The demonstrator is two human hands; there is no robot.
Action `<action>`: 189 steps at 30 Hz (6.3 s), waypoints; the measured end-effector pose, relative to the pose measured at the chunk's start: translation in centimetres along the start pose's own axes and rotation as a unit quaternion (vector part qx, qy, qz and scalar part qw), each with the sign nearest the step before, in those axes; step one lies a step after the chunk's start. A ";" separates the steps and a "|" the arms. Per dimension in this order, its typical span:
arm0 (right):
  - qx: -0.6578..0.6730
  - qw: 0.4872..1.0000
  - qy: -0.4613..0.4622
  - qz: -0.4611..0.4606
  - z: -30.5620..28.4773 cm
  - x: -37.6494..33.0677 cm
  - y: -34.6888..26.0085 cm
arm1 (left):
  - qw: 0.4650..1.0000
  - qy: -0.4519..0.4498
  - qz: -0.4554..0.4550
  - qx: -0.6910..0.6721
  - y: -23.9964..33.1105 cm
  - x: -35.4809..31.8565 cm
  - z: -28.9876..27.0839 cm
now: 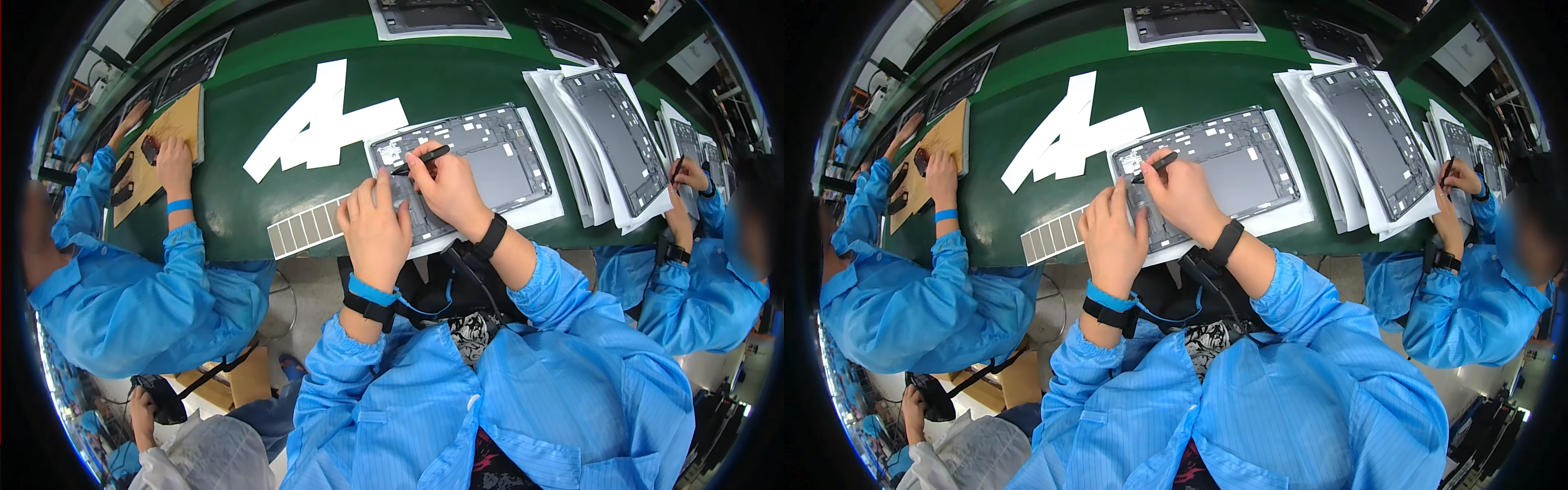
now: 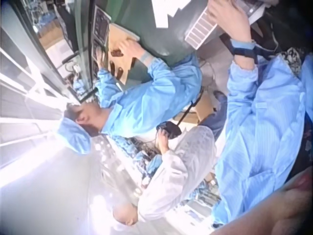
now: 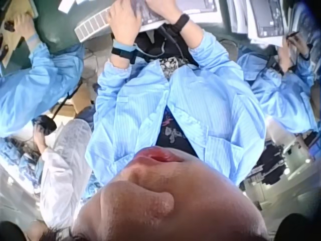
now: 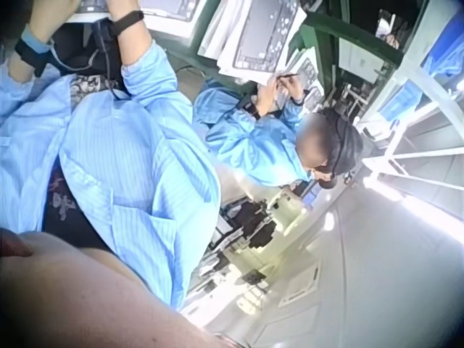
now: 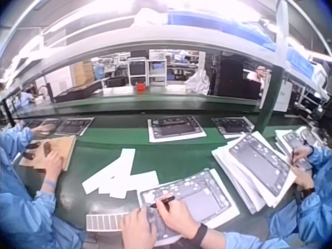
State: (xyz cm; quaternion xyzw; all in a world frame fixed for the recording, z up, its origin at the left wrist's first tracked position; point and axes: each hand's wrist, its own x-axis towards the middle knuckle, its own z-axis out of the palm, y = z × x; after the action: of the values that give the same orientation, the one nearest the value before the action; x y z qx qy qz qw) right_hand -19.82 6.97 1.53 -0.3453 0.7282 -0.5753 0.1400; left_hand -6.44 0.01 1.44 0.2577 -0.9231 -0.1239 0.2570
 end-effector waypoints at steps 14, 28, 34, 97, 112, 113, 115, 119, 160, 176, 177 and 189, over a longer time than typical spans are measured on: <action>0.141 0.987 -0.021 0.078 0.3 -2.4 -2.8 | 0.997 -0.045 -0.056 0.008 -0.5 -4.8 -3.1; -0.027 0.995 -0.080 -0.048 3.8 -4.1 -2.3 | 0.989 -0.123 -0.071 0.031 -1.1 -6.0 -2.5; 0.124 0.992 0.031 0.022 1.6 -4.8 -3.4 | 0.993 -0.090 -0.076 0.022 -1.0 -6.0 -2.6; 0.015 0.998 -0.040 -0.035 5.3 -0.1 -2.8 | 0.996 -0.082 -0.024 0.023 -1.7 -5.6 -2.6; -0.158 0.973 0.168 0.000 -20.1 -4.9 1.8 | 0.962 -0.098 0.142 -0.210 13.7 0.2 3.6; -0.159 0.974 0.161 0.006 -19.9 -4.7 2.0 | 0.962 -0.105 0.147 -0.206 14.7 0.6 4.5; -0.166 0.975 0.148 0.015 -19.8 -4.2 2.3 | 0.966 -0.102 0.159 -0.176 15.8 1.1 5.7; -0.204 0.973 0.111 0.010 -20.0 -3.7 2.2 | 0.974 -0.106 0.155 -0.130 16.2 1.3 6.7; -0.287 0.955 0.068 0.035 -17.7 -7.1 1.0 | 0.986 0.073 -0.063 -0.133 -1.0 10.5 -6.4; -0.239 0.960 0.064 0.129 -17.5 -4.9 1.0 | 0.937 -0.038 -0.093 0.335 -62.1 45.7 -7.1; -0.257 0.956 0.074 0.125 -17.4 -4.8 1.2 | 0.971 0.023 -0.180 0.158 -64.2 45.9 -6.4; -0.289 0.953 0.074 0.056 -17.1 -5.0 2.0 | 0.926 -0.266 -0.269 0.003 -35.7 51.0 4.1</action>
State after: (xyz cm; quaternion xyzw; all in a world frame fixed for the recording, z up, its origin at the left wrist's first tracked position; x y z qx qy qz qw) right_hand -27.19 23.22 3.77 -0.2863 0.8896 -0.3556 0.0126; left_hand -31.40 -56.93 6.05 0.4543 -0.8542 -0.2495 -0.0417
